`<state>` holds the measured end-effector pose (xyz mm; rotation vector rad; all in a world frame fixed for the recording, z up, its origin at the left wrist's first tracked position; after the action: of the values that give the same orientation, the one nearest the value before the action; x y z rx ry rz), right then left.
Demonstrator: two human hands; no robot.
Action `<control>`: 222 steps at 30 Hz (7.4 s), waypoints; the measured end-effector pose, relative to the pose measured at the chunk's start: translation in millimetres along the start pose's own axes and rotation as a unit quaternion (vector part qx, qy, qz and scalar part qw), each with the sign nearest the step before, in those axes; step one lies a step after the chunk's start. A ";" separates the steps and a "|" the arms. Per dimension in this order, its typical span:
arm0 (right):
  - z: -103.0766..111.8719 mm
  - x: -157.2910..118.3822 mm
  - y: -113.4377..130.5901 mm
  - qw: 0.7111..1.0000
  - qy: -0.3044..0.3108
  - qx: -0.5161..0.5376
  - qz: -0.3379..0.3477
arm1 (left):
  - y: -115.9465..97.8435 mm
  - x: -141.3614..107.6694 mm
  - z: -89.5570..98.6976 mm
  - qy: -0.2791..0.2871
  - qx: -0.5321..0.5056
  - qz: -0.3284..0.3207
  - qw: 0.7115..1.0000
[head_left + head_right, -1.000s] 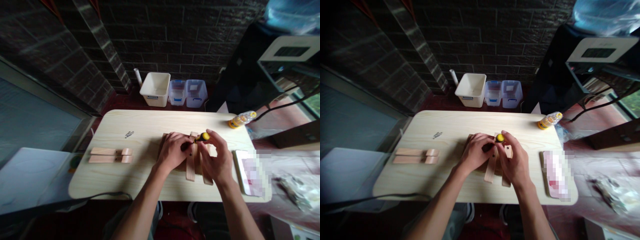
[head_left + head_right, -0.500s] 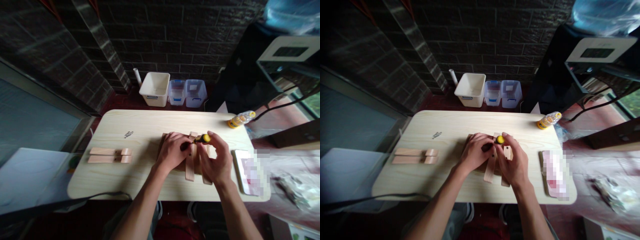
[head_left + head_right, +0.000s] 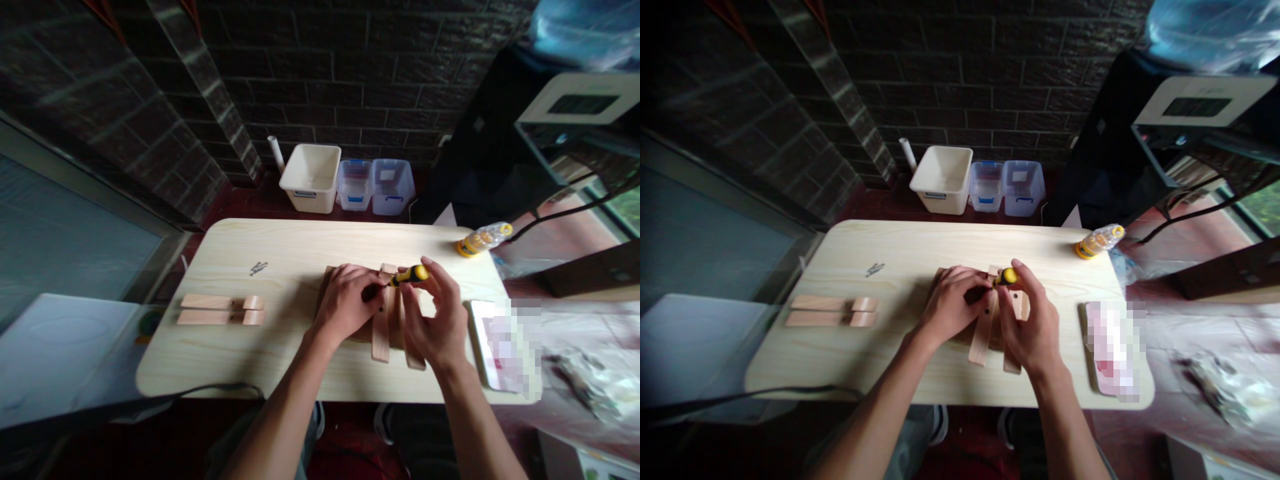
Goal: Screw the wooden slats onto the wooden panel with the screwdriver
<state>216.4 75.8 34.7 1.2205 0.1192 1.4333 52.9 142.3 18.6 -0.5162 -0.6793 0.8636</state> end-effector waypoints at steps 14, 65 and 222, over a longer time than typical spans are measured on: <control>1.7 0.8 5.0 1.000 0.028 -0.003 0.004 | -0.3 -0.2 0.7 0.004 0.010 -0.002 1.000; 1.1 0.1 5.3 0.995 0.039 0.076 -0.046 | 1.7 -0.4 -0.5 0.003 -0.002 -0.011 1.000; -4.5 5.5 4.8 0.996 0.051 0.068 0.009 | -1.7 0.4 -1.4 -0.001 0.021 -0.002 1.000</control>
<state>211.3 81.1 39.2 1.2616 0.2805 1.5228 55.0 141.5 18.9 -0.4762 -0.6626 0.8727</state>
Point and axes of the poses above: each hand's wrist, its own x-axis towards the middle knuckle, its own z-axis out of the back of the hand, y = z × x, the point moved 2 cm from there along x, towards the middle knuckle, and after that the axes turned 2 degrees about -z, right-handed, at the moved point
